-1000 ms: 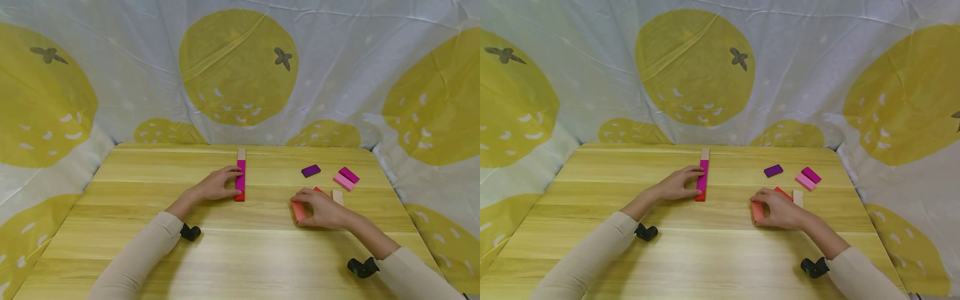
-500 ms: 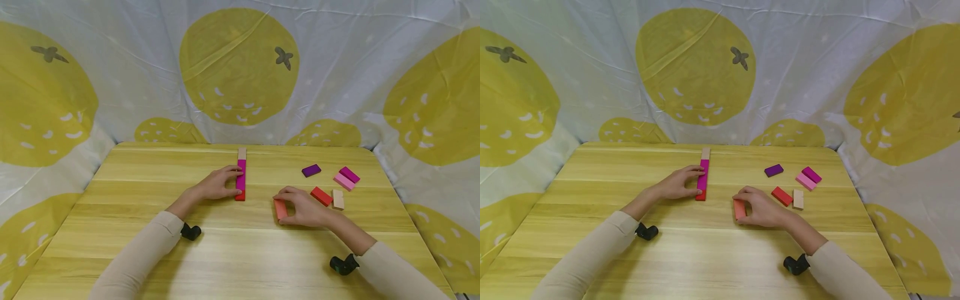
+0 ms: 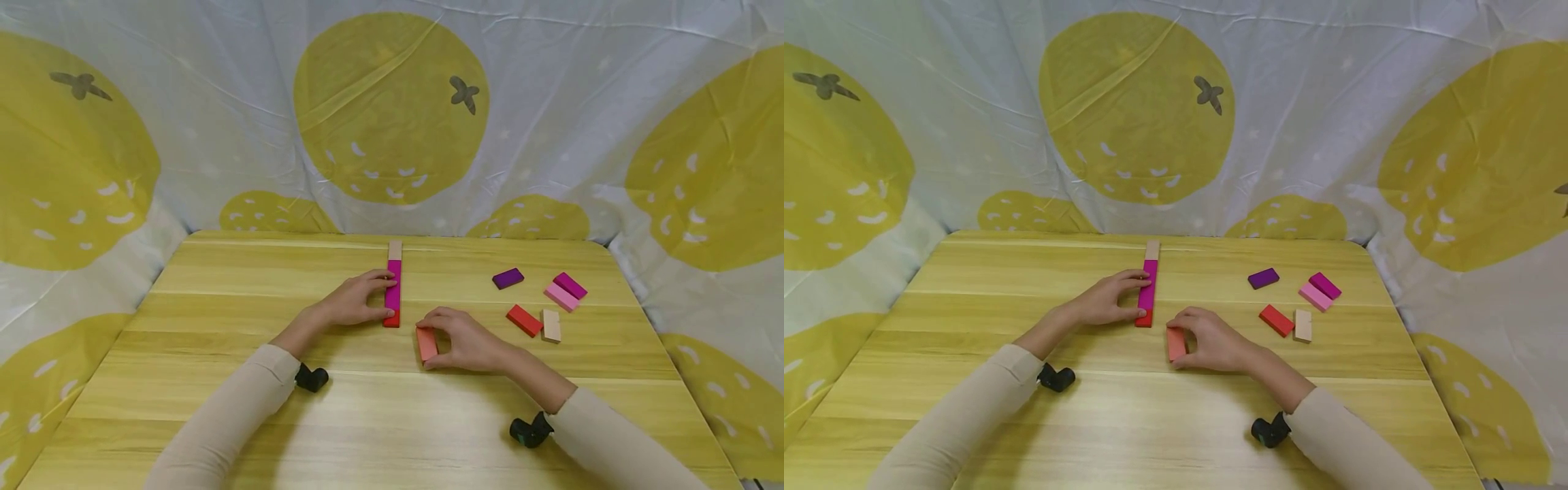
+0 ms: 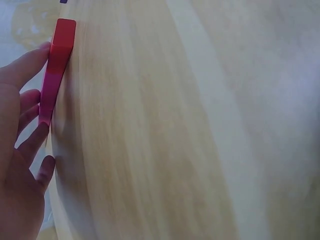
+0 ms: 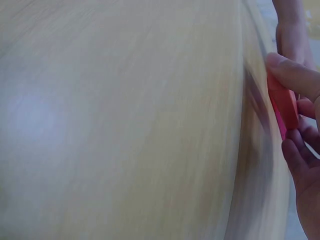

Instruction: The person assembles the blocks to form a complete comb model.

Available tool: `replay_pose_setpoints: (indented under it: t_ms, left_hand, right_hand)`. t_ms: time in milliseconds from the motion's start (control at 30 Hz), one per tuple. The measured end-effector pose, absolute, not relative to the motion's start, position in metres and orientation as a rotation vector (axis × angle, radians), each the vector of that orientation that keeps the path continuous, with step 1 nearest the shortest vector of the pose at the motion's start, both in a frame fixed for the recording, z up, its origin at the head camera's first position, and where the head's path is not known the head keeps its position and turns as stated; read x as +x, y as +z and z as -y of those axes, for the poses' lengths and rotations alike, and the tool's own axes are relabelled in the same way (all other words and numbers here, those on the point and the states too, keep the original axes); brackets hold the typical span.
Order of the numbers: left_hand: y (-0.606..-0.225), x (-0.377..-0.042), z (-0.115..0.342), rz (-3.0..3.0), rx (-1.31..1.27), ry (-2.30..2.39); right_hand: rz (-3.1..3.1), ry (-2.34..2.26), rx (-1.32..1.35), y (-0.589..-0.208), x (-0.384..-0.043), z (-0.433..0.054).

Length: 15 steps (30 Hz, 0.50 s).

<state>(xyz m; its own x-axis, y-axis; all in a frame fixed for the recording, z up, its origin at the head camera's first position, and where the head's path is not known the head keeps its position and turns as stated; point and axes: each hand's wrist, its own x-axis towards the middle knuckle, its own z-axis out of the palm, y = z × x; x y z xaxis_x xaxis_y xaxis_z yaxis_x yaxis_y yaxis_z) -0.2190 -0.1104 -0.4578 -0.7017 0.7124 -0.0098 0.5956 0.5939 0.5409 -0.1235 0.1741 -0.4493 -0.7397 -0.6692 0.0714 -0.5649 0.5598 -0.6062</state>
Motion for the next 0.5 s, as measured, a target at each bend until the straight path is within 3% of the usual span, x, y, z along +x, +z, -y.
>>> replay_pose_setpoints:
  t_ms: [500]
  left_hand:
    - [-0.460,-0.219,0.112,-2.603,1.096,0.787]
  right_hand:
    - [-2.591,-0.962,-1.139,-0.459,-0.125,-0.139]
